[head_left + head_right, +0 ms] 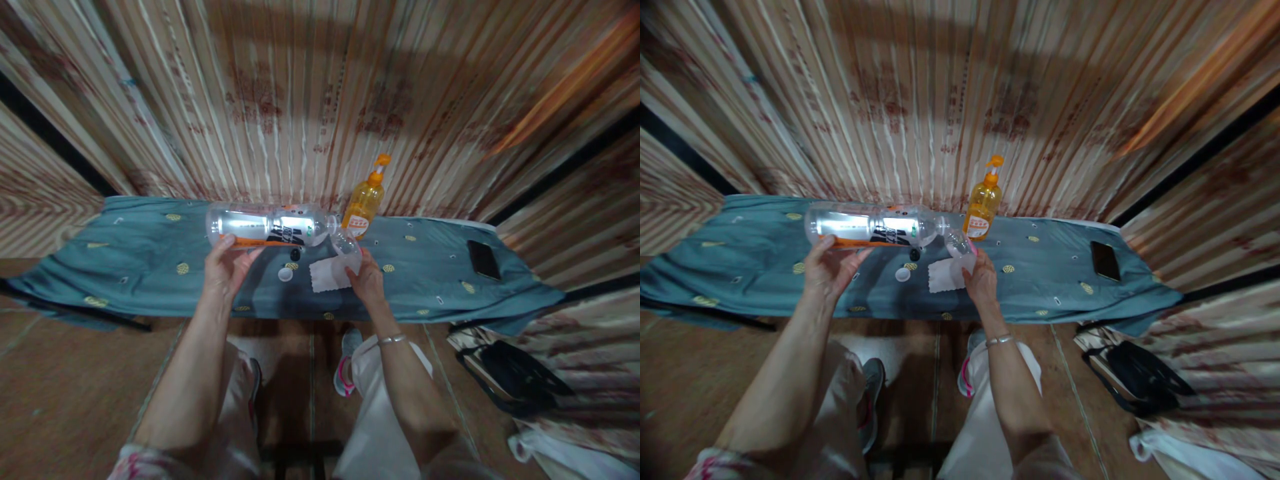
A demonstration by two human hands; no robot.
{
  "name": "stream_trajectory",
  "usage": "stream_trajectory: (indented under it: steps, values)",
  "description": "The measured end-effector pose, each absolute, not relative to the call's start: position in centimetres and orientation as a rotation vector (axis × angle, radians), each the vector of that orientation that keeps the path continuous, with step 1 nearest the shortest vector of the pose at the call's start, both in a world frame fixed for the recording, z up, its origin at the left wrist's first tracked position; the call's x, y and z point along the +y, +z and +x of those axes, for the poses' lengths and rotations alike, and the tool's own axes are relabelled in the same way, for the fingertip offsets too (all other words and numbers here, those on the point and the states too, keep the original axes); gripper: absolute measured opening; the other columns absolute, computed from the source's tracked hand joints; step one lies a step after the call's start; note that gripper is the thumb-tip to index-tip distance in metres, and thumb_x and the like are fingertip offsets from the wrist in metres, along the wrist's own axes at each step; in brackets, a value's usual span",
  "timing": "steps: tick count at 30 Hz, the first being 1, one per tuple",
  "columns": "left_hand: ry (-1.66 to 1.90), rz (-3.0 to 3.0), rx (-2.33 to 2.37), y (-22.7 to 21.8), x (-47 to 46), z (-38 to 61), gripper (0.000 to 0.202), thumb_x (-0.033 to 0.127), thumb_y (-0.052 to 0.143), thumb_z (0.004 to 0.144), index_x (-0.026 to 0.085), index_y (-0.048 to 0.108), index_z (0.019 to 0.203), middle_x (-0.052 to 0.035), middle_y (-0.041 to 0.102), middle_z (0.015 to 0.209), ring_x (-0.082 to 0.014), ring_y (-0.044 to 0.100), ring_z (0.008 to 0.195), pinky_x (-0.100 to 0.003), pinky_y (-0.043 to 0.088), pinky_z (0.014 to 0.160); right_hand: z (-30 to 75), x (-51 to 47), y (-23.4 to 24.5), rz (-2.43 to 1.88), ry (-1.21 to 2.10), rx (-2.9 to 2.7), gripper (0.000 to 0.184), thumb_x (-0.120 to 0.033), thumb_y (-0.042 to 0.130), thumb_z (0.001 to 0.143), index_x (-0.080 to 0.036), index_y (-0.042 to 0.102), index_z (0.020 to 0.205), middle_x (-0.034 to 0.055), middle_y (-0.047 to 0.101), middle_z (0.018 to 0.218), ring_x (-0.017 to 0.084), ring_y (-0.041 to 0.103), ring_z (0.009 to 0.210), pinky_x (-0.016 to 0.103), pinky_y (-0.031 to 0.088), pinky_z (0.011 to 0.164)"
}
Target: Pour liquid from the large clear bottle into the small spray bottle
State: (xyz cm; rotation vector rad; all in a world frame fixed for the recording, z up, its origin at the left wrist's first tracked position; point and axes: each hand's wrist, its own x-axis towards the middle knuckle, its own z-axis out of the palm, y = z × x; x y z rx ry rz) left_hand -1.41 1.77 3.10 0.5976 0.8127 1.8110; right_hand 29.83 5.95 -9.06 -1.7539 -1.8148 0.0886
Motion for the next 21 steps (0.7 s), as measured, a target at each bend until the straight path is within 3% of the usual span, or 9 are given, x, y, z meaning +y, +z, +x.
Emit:
stream_trajectory:
  steps: [8,21]
  values:
    - [1.818,0.604,0.807,3.06,1.79,-1.35,0.054,0.030,0.089,0.056,0.023,0.073,0.107,-0.0097,0.080,0.103,-0.0420,0.073,0.127,-0.059,0.068,0.100,29.71,5.86,-9.10,-1.740,0.064,-1.808,0.064,-0.021,0.067,0.093,-0.006,0.050,0.152,0.0283,0.072,0.143,0.037,0.072,0.130,0.053,0.058,0.115]
    - [1.816,0.593,0.819,3.04,1.78,-1.45,0.054,0.029,0.088,0.058,0.024,0.072,0.109,-0.0084,0.080,0.106,-0.0411,0.073,0.127,-0.060,0.067,0.101,29.83,6.04,-9.51,-1.728,0.046,-1.792,0.066,-0.021,0.068,0.092,-0.009,0.051,0.154,0.0274,0.073,0.142,0.037,0.073,0.130,0.055,0.059,0.114]
